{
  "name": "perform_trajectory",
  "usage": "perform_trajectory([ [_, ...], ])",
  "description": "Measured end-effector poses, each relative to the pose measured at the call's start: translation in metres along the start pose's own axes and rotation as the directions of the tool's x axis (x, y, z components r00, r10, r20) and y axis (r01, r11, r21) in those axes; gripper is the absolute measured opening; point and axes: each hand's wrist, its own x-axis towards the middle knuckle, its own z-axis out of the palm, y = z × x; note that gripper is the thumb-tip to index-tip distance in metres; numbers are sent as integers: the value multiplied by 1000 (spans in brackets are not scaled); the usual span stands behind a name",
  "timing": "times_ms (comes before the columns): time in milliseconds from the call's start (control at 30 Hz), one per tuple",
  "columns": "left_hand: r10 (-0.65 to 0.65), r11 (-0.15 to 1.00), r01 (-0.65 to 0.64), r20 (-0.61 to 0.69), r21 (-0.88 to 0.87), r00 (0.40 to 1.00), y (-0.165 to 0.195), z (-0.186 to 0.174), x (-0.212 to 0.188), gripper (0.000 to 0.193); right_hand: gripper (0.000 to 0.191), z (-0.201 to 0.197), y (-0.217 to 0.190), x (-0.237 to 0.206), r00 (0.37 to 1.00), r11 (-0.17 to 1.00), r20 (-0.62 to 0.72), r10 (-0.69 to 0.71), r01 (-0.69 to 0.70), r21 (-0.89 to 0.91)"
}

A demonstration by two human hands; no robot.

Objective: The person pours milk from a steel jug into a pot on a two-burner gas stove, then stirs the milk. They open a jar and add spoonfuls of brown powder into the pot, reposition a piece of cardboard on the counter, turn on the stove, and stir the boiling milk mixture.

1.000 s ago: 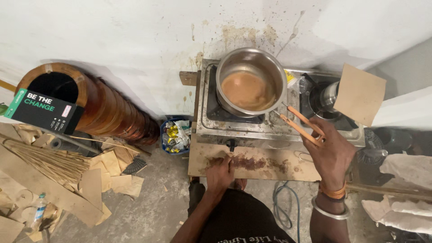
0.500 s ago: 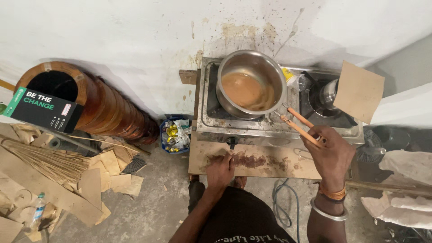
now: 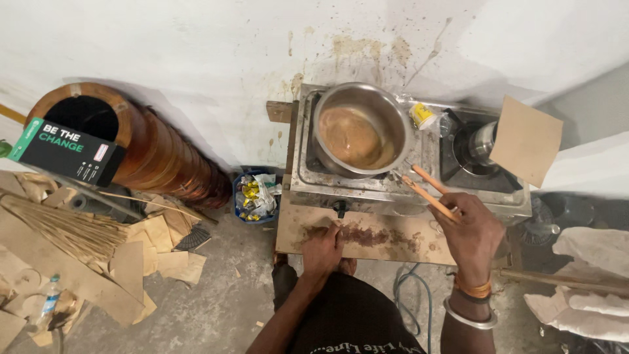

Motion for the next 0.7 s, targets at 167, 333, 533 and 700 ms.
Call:
perform_trajectory([
  [167,80,996,-76,-100,45,992,-2,0,-1,15,24,10,2,12,998,994,-22,-60,58,-90],
  [333,38,999,-38,-22,32,999,0,-1,0,17,24,24,-3,11,998,998,-27,-64,63,-10],
  [533,28,999,-26,-46,44,999,2,-3,0,18,25,11,-1,7,998,994,-10,-57,56,-91],
  [700,18,999,-16,-48,37,999,4,-5,0,20,25,18,-1,11,995,994,-28,-96,94,-64],
])
